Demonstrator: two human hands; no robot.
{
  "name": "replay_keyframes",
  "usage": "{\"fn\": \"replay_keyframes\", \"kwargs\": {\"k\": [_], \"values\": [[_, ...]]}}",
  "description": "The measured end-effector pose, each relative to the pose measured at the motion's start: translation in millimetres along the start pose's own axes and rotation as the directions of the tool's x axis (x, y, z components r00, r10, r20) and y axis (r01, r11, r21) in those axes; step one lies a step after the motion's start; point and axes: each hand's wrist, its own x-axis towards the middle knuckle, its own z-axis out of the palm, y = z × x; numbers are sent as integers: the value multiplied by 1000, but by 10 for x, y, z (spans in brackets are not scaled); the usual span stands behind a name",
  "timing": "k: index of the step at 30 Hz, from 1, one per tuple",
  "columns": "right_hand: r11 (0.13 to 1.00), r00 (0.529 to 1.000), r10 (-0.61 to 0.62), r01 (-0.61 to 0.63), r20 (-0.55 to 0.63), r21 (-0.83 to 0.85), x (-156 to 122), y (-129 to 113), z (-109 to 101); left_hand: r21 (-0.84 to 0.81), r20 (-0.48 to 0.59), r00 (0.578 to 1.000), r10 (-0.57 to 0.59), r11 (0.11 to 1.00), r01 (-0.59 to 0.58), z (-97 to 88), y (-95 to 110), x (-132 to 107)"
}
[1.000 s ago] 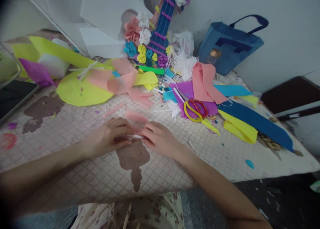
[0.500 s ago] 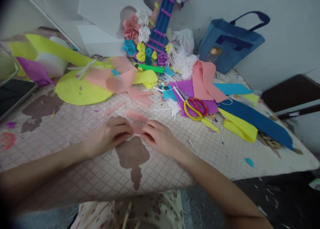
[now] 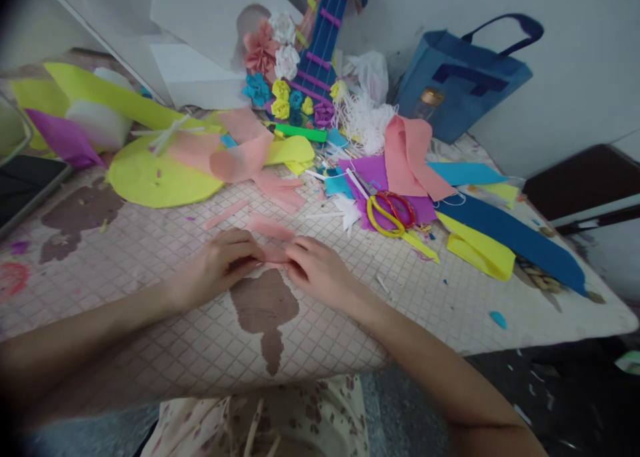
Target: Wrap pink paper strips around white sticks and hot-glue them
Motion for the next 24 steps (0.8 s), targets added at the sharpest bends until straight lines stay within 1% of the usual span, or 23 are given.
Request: {"fn": "replay_keyframes", "kwargs": {"k": [4, 7, 11, 14, 17, 20, 24], "values": [[1000, 1000, 20, -20, -3, 1, 8, -10, 3, -8, 0, 1000, -7, 1000, 7, -11, 5, 24], [999, 999, 32, -31, -12, 37, 12, -19, 0, -20, -4, 1000, -17, 1000, 16, -1, -4, 31], [997, 1000, -29, 28, 6, 75, 7, -24, -6, -1, 7, 999, -37, 999, 37, 9, -8, 38], [997, 998, -66, 65, 18, 41, -3, -26, -6, 23, 26, 998, -48, 999, 48, 6, -5, 46], [997, 997, -75, 75, -17, 3, -8, -24, 4, 33, 39, 998, -48, 998, 47, 5, -9, 53], [997, 996, -75, 74, -51, -25, -8, -17, 23, 37, 49, 997, -52, 998, 51, 12, -20, 58], [997, 997, -60, 58, -54, -43, -6, -19, 48, 31, 52, 997, -52, 998, 50, 20, -34, 52]]}}
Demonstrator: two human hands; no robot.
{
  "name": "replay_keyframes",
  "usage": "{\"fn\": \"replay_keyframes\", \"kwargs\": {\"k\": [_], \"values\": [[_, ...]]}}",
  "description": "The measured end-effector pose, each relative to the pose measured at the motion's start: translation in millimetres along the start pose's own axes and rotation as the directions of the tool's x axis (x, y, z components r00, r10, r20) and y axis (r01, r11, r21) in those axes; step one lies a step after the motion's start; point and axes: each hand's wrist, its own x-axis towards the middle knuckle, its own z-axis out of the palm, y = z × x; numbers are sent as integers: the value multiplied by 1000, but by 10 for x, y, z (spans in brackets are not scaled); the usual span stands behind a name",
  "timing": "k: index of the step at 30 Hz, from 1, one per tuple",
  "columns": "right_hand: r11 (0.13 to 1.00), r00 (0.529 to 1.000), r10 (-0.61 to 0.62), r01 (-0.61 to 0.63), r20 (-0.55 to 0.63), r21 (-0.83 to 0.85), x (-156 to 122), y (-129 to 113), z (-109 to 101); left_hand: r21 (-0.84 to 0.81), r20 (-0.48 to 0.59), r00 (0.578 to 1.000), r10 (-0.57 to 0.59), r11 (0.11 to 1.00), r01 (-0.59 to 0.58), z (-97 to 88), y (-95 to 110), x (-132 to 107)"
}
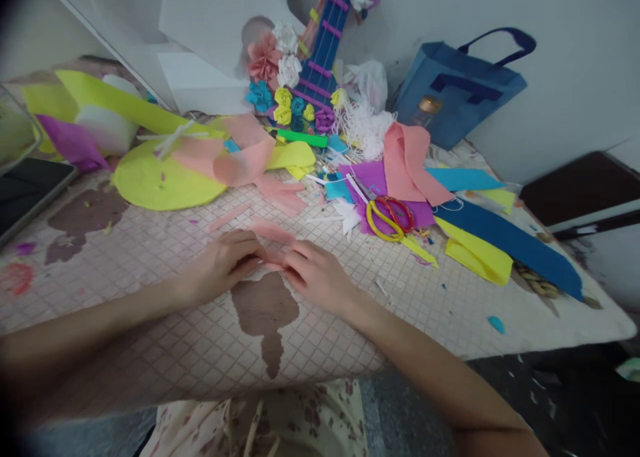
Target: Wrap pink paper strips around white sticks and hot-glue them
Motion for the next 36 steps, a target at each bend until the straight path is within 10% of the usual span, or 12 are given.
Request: {"fn": "replay_keyframes", "kwargs": {"k": [12, 36], "values": [[999, 1000, 16, -16, 1, -35, -8, 0, 22, 285, -86, 949, 302, 920, -267, -13, 14, -98], [997, 998, 28, -24, 50, -77, -11, 6, 10, 208, -23, 990, 137, 970, -129, -3, -6, -47]]}}
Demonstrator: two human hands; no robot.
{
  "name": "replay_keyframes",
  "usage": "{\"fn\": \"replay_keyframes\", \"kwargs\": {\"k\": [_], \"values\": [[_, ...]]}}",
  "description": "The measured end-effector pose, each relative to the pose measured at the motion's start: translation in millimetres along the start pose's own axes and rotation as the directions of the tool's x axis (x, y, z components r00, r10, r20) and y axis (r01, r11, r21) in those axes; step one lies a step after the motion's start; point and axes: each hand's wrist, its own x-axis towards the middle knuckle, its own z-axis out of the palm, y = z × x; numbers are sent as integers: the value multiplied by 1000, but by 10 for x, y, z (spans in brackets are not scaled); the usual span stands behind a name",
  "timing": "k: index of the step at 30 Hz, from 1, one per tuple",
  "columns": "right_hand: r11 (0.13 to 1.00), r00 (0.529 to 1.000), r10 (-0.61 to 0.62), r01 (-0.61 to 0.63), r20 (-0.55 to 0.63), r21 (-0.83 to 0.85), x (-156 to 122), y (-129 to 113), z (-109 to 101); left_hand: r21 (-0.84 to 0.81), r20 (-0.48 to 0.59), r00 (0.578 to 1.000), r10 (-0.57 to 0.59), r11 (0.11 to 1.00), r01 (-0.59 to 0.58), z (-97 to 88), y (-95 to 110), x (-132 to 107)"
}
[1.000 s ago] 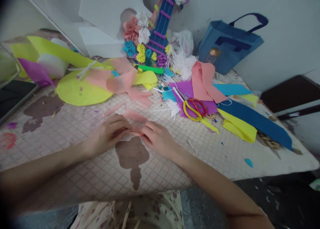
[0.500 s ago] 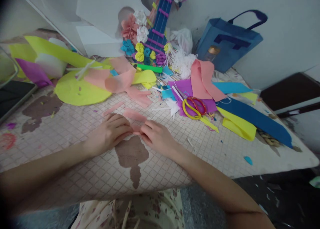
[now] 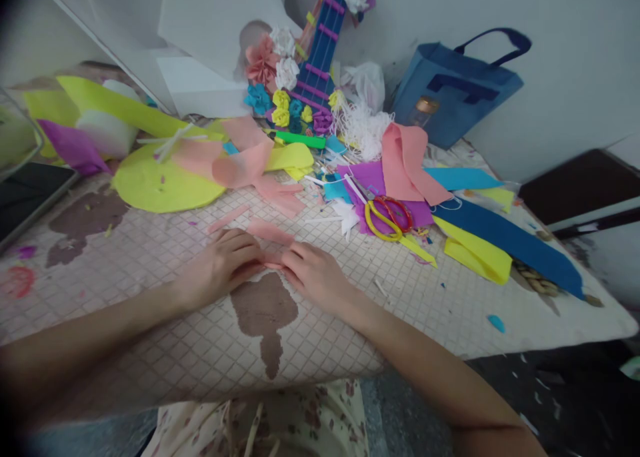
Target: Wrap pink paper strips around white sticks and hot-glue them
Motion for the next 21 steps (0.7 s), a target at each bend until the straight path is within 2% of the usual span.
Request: {"fn": "replay_keyframes", "kwargs": {"k": [12, 21], "values": [[989, 998, 67, -65, -10, 132, 24, -26, -45, -33, 9, 999, -40, 999, 41, -19, 26, 39], [989, 999, 44, -42, -13, 139, 27, -8, -44, -87, 12, 998, -56, 995, 57, 16, -49, 21]]}}
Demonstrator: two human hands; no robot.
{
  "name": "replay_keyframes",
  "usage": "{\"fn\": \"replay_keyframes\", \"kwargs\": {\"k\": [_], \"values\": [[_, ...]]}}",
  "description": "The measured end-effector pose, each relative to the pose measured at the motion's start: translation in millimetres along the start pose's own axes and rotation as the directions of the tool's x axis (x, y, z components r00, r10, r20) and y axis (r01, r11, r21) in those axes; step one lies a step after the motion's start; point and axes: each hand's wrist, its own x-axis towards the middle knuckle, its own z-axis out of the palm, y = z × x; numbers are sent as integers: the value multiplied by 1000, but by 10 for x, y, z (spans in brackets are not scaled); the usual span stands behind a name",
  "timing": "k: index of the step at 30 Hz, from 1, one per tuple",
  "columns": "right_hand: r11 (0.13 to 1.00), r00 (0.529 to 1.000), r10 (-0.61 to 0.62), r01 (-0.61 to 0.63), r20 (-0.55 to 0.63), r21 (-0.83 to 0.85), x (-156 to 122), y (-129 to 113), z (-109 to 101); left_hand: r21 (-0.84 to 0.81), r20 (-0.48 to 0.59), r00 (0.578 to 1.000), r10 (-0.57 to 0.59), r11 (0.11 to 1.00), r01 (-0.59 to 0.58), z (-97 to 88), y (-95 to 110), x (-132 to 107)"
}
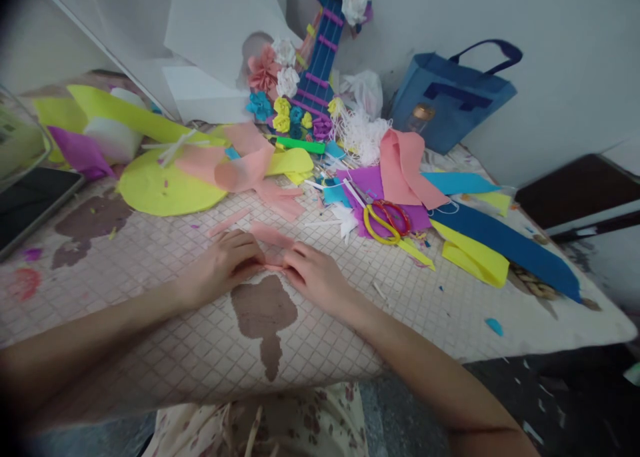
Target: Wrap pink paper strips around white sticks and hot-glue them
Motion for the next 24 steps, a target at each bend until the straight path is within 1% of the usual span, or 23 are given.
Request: {"fn": "replay_keyframes", "kwargs": {"k": [4, 9, 16, 20, 24], "values": [[1000, 1000, -5, 5, -16, 16, 1, 14, 9, -9, 12, 1000, -5, 1000, 5, -12, -2, -5], [999, 999, -12, 13, -34, 40, -3, 54, 38, 19, 25, 999, -21, 1000, 20, -25, 24, -3], [999, 999, -27, 28, -29, 33, -3, 60, 36, -30, -16, 1000, 24, 999, -25, -21, -3, 3], [999, 999, -20, 22, -32, 43, 0, 59, 37, -34, -34, 999, 24, 999, -25, -11, -18, 6], [999, 1000, -10, 11, -27, 43, 4, 58, 33, -48, -20, 1000, 20, 999, -21, -12, -18, 1]]}}
